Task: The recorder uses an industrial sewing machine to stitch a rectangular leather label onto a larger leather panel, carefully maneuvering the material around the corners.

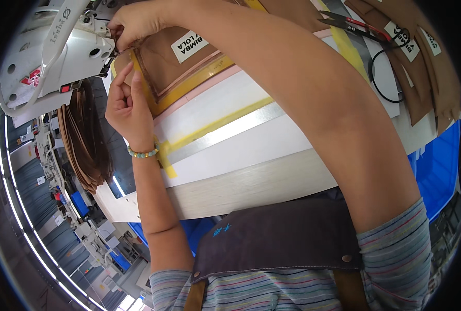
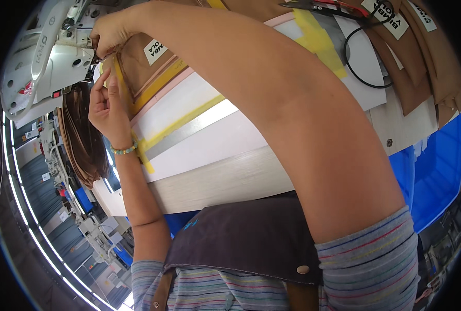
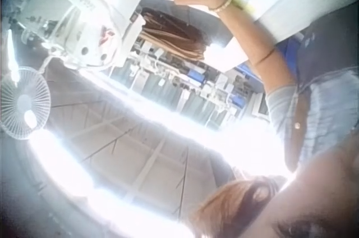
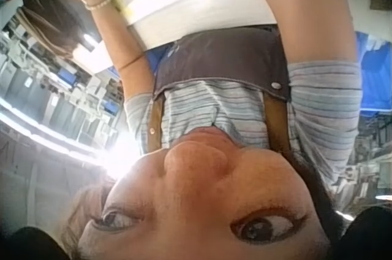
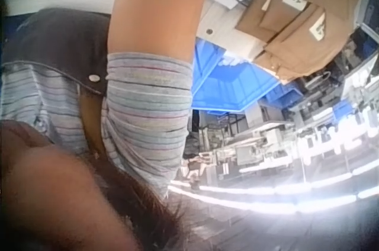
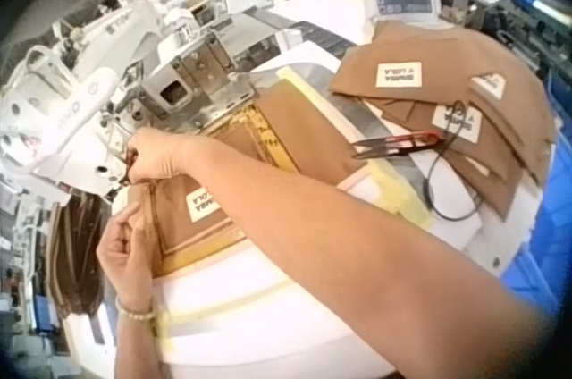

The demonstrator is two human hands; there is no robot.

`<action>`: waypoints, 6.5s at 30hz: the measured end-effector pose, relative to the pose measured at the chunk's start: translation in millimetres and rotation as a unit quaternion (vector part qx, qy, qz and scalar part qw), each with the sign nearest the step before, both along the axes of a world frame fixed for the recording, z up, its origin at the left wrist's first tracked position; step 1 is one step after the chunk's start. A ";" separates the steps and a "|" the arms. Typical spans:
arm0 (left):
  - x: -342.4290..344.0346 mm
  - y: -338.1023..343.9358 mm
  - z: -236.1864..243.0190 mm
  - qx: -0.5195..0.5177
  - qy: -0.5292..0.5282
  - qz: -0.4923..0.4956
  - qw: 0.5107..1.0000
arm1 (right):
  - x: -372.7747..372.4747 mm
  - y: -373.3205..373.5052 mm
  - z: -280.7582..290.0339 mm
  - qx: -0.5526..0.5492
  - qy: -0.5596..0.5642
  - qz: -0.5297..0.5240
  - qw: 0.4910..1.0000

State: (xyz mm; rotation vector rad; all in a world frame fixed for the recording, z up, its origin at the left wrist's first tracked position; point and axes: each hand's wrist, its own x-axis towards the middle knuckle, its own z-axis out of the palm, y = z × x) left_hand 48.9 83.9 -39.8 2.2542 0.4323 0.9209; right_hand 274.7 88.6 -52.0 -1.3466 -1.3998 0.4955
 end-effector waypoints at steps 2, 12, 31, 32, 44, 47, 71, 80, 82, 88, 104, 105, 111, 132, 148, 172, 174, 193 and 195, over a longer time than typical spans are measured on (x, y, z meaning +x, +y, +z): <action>-0.4 1.2 -0.4 0.003 0.005 0.001 1.000 | -2.5 3.3 -5.0 0.027 -0.045 -0.031 0.998; -2.3 1.3 -1.9 0.007 0.020 0.002 1.000 | -17.3 -35.5 12.6 0.005 -0.115 -0.041 0.993; 0.2 -3.3 -2.0 -0.004 0.027 0.007 1.000 | -5.3 -28.5 5.9 0.003 -0.044 0.019 0.999; -0.7 -2.9 -2.7 -0.011 0.028 0.009 1.000 | -5.0 -28.0 6.2 -0.002 -0.055 0.020 0.998; -1.6 -3.7 -1.1 -0.011 0.029 -0.001 1.000 | -14.3 -31.3 9.3 -0.024 -0.056 0.000 0.998; -1.5 -3.5 -0.7 -0.013 0.030 -0.004 0.999 | -15.6 -30.9 5.8 -0.001 -0.047 -0.001 0.999; 1.2 0.0 -5.5 -0.001 0.031 -0.020 0.999 | -26.8 -41.0 20.2 -0.040 -0.185 -0.114 0.975; -2.2 2.2 -3.4 0.008 0.050 -0.019 0.999 | -31.7 -51.8 36.2 -0.081 -0.218 -0.148 0.961; -4.9 6.8 -3.7 0.015 0.050 -0.018 0.998 | -31.2 -52.8 43.9 -0.090 -0.245 -0.144 0.954; -3.7 0.8 -1.3 0.007 0.054 -0.015 0.998 | -18.0 -51.1 38.9 -0.198 -0.184 -0.095 0.958; -6.8 2.9 1.1 0.017 0.031 0.012 0.999 | -21.9 -51.8 25.9 -0.065 0.060 -0.032 0.996; -5.1 0.0 3.1 0.018 0.030 0.013 0.999 | -21.3 -49.3 22.2 -0.064 0.059 -0.031 0.996; -3.9 -3.2 2.8 0.001 0.039 0.012 0.999 | -20.0 -39.4 9.0 -0.028 0.128 -0.025 0.991; -9.7 -3.5 11.6 0.019 0.036 -0.010 0.999 | -37.2 -46.3 26.8 -0.048 0.002 -0.136 0.990; -9.2 -2.5 7.8 -0.005 0.047 -0.019 0.999 | 78.7 -288.5 146.9 -0.212 -0.245 -0.305 0.896; -15.7 2.6 6.3 0.033 0.039 -0.012 0.999 | 198.7 -477.0 109.7 -0.340 -0.342 -0.603 0.636; -11.5 -2.1 9.0 0.048 0.022 -0.010 0.999 | 174.3 -444.6 133.0 -0.294 -0.329 -0.528 0.725; -17.7 -2.0 11.6 0.043 0.037 -0.057 0.997 | -66.5 -68.1 29.3 -0.083 0.060 -0.186 0.977; -18.6 -1.5 11.2 0.044 0.037 -0.059 0.997 | -68.9 -56.5 19.2 -0.067 0.121 -0.184 0.973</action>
